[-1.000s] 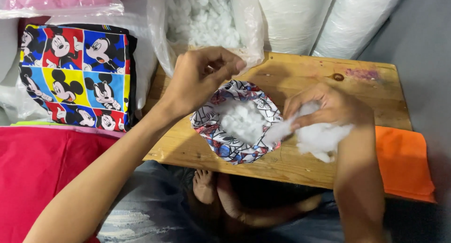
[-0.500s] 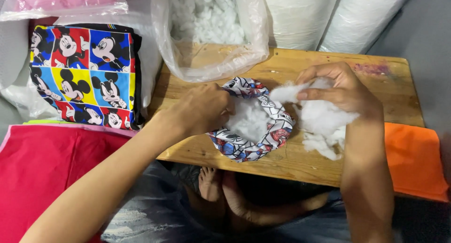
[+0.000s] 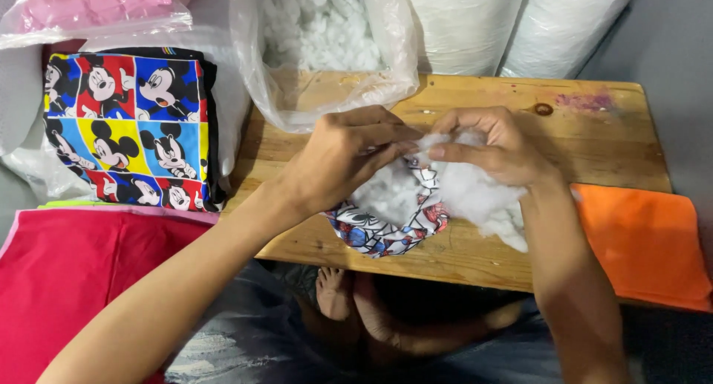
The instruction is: A person is manually stuffing a circular fabric item with white fiberfill on a wooden workbench.
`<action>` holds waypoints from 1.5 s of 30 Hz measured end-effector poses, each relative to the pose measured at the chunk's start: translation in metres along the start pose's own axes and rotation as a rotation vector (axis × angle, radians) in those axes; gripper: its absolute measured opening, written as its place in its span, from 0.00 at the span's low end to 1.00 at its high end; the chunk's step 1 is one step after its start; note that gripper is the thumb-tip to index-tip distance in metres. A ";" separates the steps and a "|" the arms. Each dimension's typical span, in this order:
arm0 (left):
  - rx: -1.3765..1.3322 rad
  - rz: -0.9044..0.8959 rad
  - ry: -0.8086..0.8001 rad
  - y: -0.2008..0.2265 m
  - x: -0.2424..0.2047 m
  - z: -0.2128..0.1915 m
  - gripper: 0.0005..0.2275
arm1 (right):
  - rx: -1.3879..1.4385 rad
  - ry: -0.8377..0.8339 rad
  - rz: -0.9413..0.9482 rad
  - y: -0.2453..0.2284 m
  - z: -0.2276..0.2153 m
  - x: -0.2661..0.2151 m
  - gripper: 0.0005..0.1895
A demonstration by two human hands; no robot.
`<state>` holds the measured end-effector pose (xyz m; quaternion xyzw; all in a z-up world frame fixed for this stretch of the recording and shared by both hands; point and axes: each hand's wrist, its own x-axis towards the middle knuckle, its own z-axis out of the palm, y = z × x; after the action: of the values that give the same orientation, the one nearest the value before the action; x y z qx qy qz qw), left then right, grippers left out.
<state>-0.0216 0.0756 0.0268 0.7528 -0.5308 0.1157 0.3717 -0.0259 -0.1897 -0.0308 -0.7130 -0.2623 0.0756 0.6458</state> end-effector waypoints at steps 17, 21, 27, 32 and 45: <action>0.035 -0.106 0.165 -0.008 0.006 -0.001 0.02 | -0.367 0.313 -0.434 -0.017 0.036 0.011 0.03; 0.193 -0.160 0.253 -0.028 -0.002 -0.001 0.06 | -0.310 0.244 -0.395 -0.012 0.035 0.003 0.02; 0.213 -0.267 0.146 -0.022 -0.010 -0.044 0.07 | -0.202 0.046 -0.352 -0.043 0.018 -0.002 0.05; -0.041 -0.313 -0.107 -0.010 -0.019 -0.022 0.08 | -0.223 0.101 -0.285 -0.032 0.007 -0.006 0.05; -0.137 -0.493 -0.332 -0.002 -0.004 -0.019 0.11 | -0.196 0.269 -0.153 -0.025 0.016 -0.003 0.10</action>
<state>-0.0172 0.0919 0.0367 0.8407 -0.3924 -0.1385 0.3466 -0.0427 -0.1760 -0.0104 -0.7541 -0.2332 -0.0958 0.6065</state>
